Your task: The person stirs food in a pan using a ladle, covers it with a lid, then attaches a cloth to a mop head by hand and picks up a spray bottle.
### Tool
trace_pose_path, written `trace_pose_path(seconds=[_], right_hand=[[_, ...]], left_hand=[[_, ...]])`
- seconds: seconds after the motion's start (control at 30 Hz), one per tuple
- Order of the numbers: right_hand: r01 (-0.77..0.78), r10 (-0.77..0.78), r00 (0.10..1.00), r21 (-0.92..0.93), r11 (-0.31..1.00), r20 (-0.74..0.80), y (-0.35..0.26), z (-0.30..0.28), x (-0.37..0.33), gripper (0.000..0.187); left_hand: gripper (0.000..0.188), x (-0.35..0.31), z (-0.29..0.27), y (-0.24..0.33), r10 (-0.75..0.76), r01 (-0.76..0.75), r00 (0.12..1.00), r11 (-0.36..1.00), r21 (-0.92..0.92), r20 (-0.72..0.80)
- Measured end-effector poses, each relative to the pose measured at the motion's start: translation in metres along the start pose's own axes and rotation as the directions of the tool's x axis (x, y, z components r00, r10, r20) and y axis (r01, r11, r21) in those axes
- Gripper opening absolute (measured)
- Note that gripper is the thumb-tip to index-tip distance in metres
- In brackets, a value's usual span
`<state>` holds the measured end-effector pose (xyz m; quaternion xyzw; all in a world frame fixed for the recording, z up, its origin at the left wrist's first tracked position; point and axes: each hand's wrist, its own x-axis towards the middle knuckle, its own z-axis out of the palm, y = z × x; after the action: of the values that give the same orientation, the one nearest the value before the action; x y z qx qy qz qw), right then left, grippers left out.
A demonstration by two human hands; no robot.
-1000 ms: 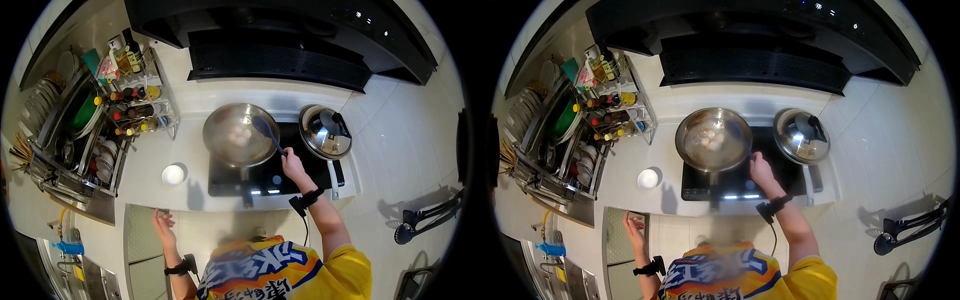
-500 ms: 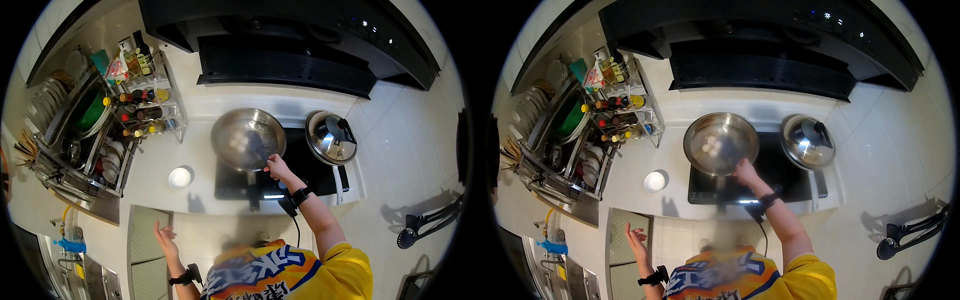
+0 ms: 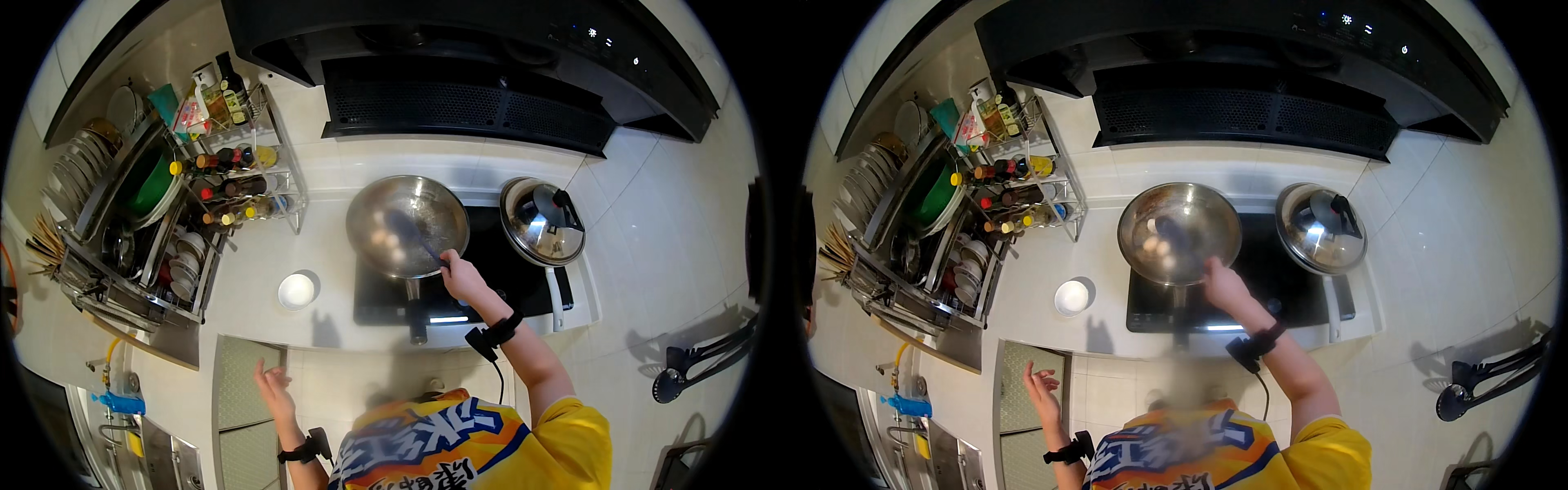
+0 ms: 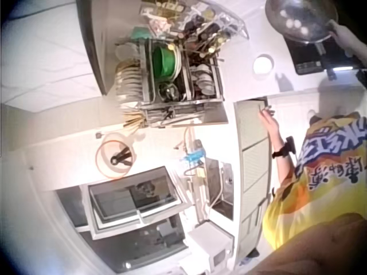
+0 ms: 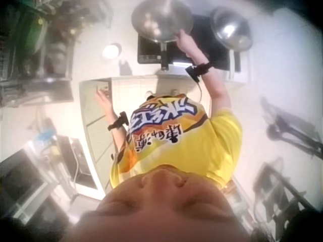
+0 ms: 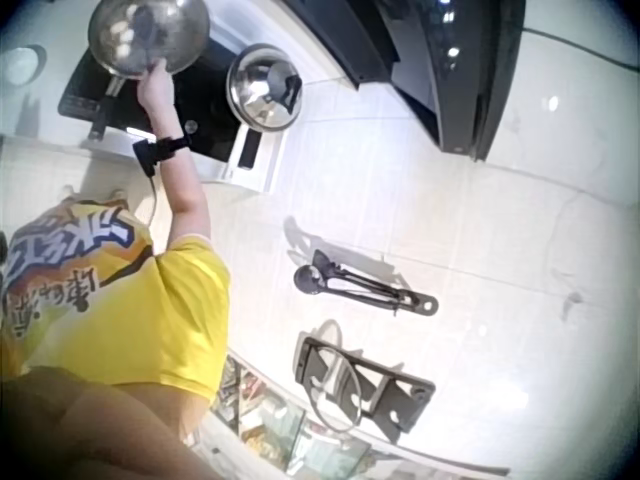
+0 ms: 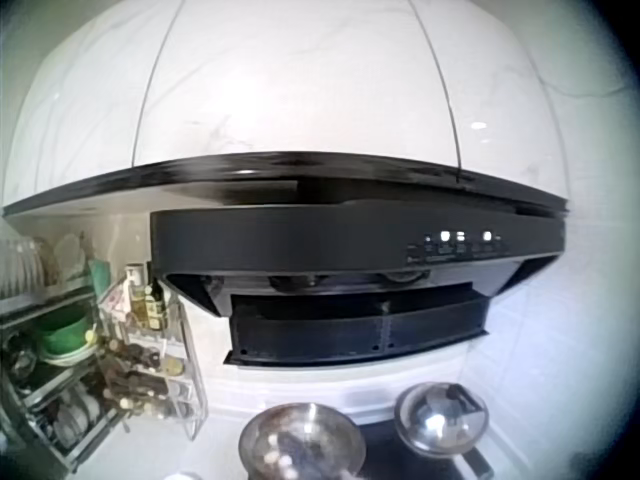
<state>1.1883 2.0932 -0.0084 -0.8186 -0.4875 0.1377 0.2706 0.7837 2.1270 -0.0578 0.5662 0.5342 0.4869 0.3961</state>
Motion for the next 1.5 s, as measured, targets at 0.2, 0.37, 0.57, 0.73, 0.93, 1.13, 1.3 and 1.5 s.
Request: trace_pose_path(seconds=[0.2, 0.37, 0.57, 0.73, 0.93, 1.13, 1.3, 1.5], right_hand=[[0.075, -0.085, 0.995, -0.194, 0.978, -0.043, -0.015, -0.026, -0.026, 0.024], [0.063, -0.072, 0.988, -0.068, 0.996, -0.134, -0.007, -0.029, -0.035, 0.024], [0.03, -0.018, 0.989, 0.08, 0.996, -0.145, 0.002, -0.03, -0.039, 0.025], [0.033, -0.022, 0.989, 0.078, 0.996, -0.148, 0.024, -0.009, -0.035, 0.023], [-0.048, 0.051, 0.998, 0.101, 0.994, -0.024, 0.022, -0.003, -0.036, 0.023], [-0.227, 0.197, 0.973, 0.345, 0.911, 0.118, 0.042, 0.003, -0.03, 0.021], [-0.228, 0.17, 0.97, 0.417, 0.88, 0.173, 0.043, 0.005, -0.027, 0.02], [-0.368, 0.225, 0.926, 0.598, 0.712, 0.302, 0.034, -0.001, -0.024, 0.017]], left_hand=[[0.043, 0.003, 0.007, 0.0, 0.012, -0.01, 0.999, 0.999, -0.044, 0.037], [0.043, 0.006, 0.02, 0.004, 0.012, -0.006, 0.994, 0.999, -0.054, 0.108], [0.04, 0.007, 0.038, 0.005, 0.008, 0.008, 0.98, 0.997, -0.081, 0.198], [0.038, 0.007, 0.046, 0.004, 0.031, -0.013, 0.969, 0.997, -0.074, 0.246], [0.038, 0.003, 0.04, -0.001, 0.032, -0.014, 0.974, 0.997, -0.082, 0.224], [0.041, 0.0, 0.037, 0.004, 0.02, -0.008, 0.975, 0.998, -0.056, 0.22], [0.042, -0.004, 0.037, 0.006, 0.012, -0.003, 0.977, 0.999, -0.041, 0.211], [0.039, -0.002, 0.038, 0.007, 0.041, -0.033, 0.976, 0.999, -0.041, 0.214]])
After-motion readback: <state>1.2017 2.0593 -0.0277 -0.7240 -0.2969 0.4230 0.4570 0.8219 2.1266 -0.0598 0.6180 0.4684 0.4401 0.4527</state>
